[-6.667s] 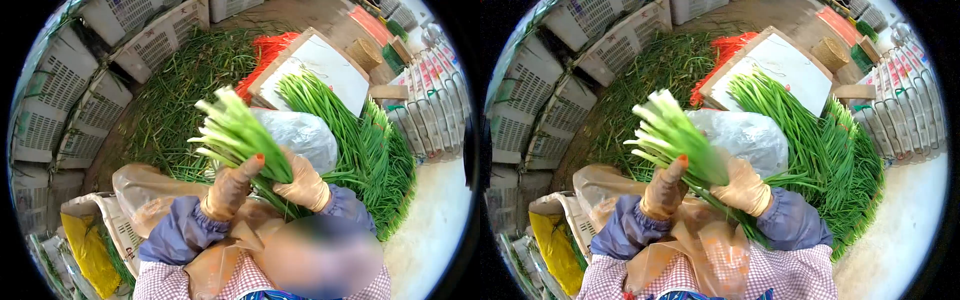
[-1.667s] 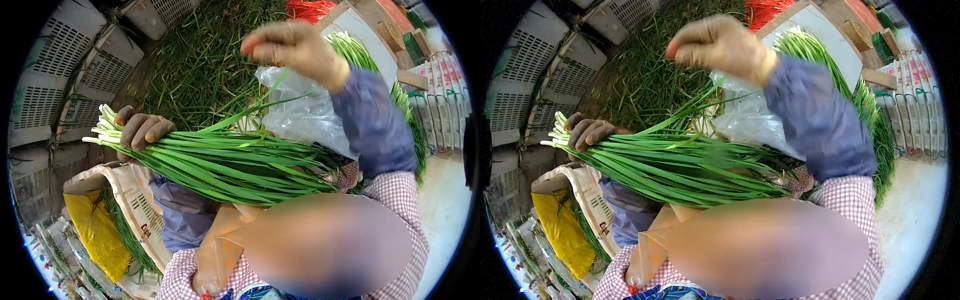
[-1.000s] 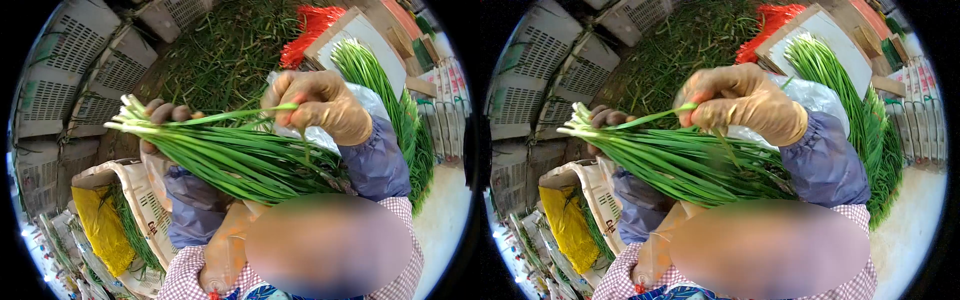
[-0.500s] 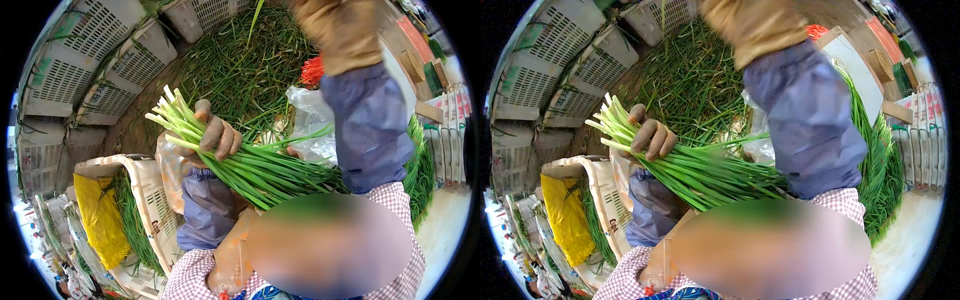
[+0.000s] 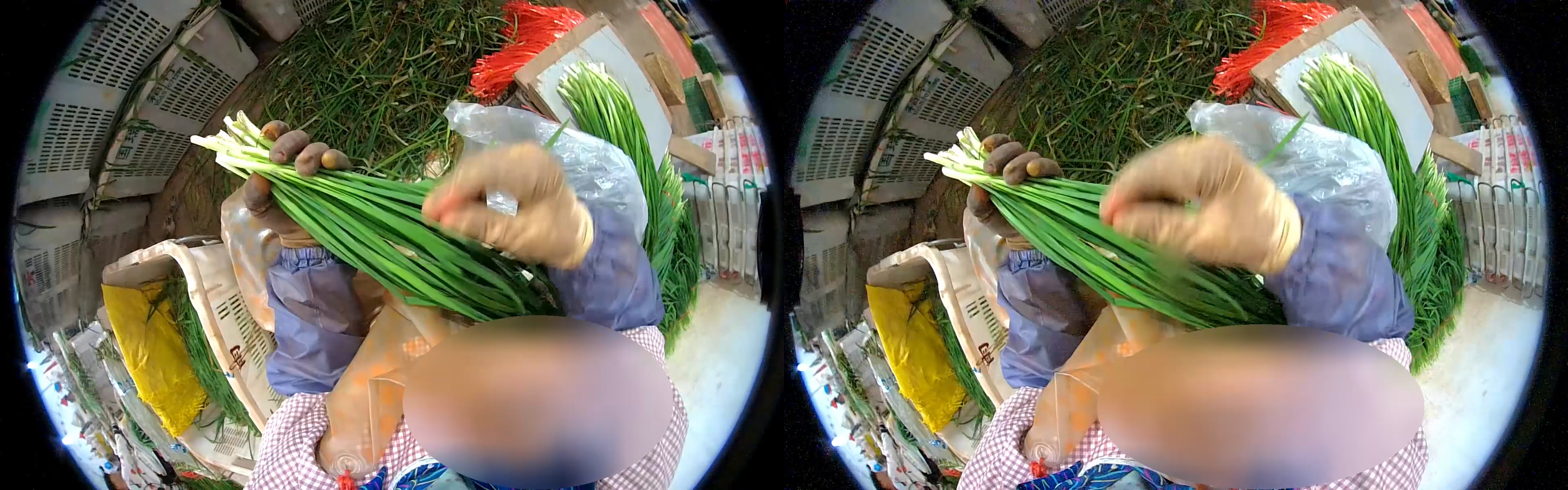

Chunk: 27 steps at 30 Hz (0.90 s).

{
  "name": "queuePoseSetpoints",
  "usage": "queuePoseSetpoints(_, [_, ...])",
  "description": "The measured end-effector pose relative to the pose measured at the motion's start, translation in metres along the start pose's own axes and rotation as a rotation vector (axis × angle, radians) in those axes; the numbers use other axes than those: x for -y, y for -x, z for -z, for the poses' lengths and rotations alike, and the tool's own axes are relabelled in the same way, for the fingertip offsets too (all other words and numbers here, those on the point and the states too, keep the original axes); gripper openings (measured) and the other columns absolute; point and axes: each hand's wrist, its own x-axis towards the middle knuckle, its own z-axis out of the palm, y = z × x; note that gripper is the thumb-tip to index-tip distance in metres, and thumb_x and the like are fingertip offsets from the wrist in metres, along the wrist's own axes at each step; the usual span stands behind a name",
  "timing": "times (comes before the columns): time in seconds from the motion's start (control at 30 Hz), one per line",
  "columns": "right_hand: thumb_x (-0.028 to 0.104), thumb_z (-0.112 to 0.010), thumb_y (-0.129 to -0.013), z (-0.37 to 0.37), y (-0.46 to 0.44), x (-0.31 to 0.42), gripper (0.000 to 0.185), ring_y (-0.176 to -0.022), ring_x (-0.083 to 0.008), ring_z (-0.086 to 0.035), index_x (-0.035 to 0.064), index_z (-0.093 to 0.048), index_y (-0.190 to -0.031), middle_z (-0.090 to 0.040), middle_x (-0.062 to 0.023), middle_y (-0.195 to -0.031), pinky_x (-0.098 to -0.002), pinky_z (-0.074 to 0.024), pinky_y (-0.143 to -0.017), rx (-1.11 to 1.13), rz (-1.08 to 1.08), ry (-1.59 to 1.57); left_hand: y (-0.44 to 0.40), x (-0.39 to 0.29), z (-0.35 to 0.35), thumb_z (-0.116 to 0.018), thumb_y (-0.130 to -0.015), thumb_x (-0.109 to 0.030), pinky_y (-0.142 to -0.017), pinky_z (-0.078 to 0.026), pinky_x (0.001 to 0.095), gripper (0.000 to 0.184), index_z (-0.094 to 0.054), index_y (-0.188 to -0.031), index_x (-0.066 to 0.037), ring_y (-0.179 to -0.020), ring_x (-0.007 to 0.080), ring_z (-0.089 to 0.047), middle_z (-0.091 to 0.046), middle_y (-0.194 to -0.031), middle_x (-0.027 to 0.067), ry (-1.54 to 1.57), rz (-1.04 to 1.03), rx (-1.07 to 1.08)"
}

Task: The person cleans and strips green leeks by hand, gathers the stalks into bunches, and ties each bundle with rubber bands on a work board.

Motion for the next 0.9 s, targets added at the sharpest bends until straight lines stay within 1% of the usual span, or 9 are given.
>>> queuePoseSetpoints(0.07, [0.017,-0.071,-0.076,-0.012,0.012,0.018,0.019,-0.064,-0.0256,-0.062,0.0038,-0.065,-0.088,-0.064,-0.0109,-0.075,-0.0324,-0.0493,-0.058,0.175,-0.096,0.307,-0.001,0.001,0.001,-0.066,-0.074,-0.012,-0.088,-0.041,0.0362,0.045,-0.046,-0.114,-0.009,-0.081,0.0134,-0.054,-0.054,-0.088,-0.0046,0.025,0.022,0.0])
queuePoseSetpoints(0.17, [0.018,-0.071,-0.075,-0.022,0.027,0.019,0.023,-0.063,-0.029,-0.061,0.005,-0.064,-0.092,-0.062,-0.0116,-0.074,-0.0333,-0.0492,-0.056,0.188,-0.198,0.479,0.0,0.001,0.0,-0.066,-0.074,-0.011,-0.089,-0.041,0.0361,0.044,-0.046,-0.113,-0.009,-0.081,0.0133,-0.054,-0.054,-0.088,-0.0048,0.012,0.029,0.015])
queuePoseSetpoints(0.33, [0.018,-0.07,-0.076,-0.037,0.034,0.012,0.021,-0.062,-0.0301,-0.06,0.0074,-0.062,-0.092,-0.06,-0.0111,-0.071,-0.0355,-0.0473,-0.053,0.088,-0.145,0.413,0.002,-0.001,0.007,-0.066,-0.075,-0.013,-0.095,-0.038,0.0413,0.047,-0.048,-0.118,-0.008,-0.087,0.0198,-0.057,-0.056,-0.094,0.0,0.038,0.037,0.061])
queuePoseSetpoints(0.47, [0.017,-0.067,-0.078,-0.046,0.029,0.01,0.015,-0.066,-0.0279,-0.06,0.0073,-0.063,-0.09,-0.061,-0.0111,-0.074,-0.0335,-0.0477,-0.058,0.105,-0.274,0.557,0.002,-0.003,0.009,-0.066,-0.076,-0.014,-0.097,-0.038,0.0433,0.045,-0.048,-0.118,-0.007,-0.089,0.0214,-0.057,-0.056,-0.095,0.0011,0.01,0.039,0.061])
queuePoseSetpoints(0.53, [0.015,-0.066,-0.078,-0.046,0.028,0.006,0.012,-0.064,-0.0283,-0.059,0.0055,-0.062,-0.086,-0.06,-0.0119,-0.072,-0.033,-0.0464,-0.057,0.065,-0.364,0.319,0.003,-0.004,0.009,-0.066,-0.077,-0.014,-0.097,-0.037,0.0441,0.045,-0.048,-0.118,-0.007,-0.09,0.022,-0.057,-0.056,-0.096,0.0017,0.002,0.042,0.061])
queuePoseSetpoints(0.67, [0.012,-0.064,-0.081,-0.037,0.024,-0.001,0.012,-0.06,-0.0134,-0.056,0.001,-0.061,-0.084,-0.057,-0.006,-0.064,-0.0286,-0.0437,-0.054,0.077,-0.506,0.033,0.004,-0.001,0.009,-0.066,-0.078,-0.017,-0.099,-0.036,0.0476,0.047,-0.045,-0.12,-0.007,-0.092,0.0233,-0.055,-0.055,-0.098,0.0027,-0.001,0.034,0.053])
queuePoseSetpoints(0.7, [0.011,-0.064,-0.082,-0.034,0.026,-0.006,0.012,-0.057,-0.0079,-0.052,-0.0007,-0.061,-0.082,-0.055,-0.0022,-0.061,-0.0245,-0.0407,-0.05,0.055,-0.418,-0.101,0.003,0.0,0.008,-0.065,-0.079,-0.017,-0.099,-0.036,0.0484,0.048,-0.045,-0.121,-0.007,-0.092,0.0234,-0.055,-0.054,-0.098,0.0028,-0.004,0.042,0.064])
queuePoseSetpoints(0.83, [0.003,-0.065,-0.077,-0.014,0.015,0.008,0.005,-0.046,-0.0082,-0.048,0.0002,-0.062,-0.079,-0.056,-0.0029,-0.06,-0.0207,-0.0349,-0.04,-0.012,-0.701,-0.571,0.002,0.001,0.01,-0.065,-0.079,-0.018,-0.1,-0.035,0.0508,0.051,-0.043,-0.124,-0.008,-0.093,0.0245,-0.055,-0.053,-0.099,0.003,-0.02,0.051,0.085])
queuePoseSetpoints(0.9, [0.01,-0.064,-0.079,0.008,0.01,0.018,0.008,-0.048,-0.0065,-0.048,0.0027,-0.062,-0.077,-0.056,-0.0008,-0.064,-0.0201,-0.0365,-0.044,-0.074,-0.656,-0.7,0.002,0.002,0.01,-0.065,-0.079,-0.018,-0.1,-0.035,0.0511,0.052,-0.042,-0.125,-0.008,-0.093,0.0248,-0.055,-0.053,-0.099,0.0031,-0.044,0.051,0.082])
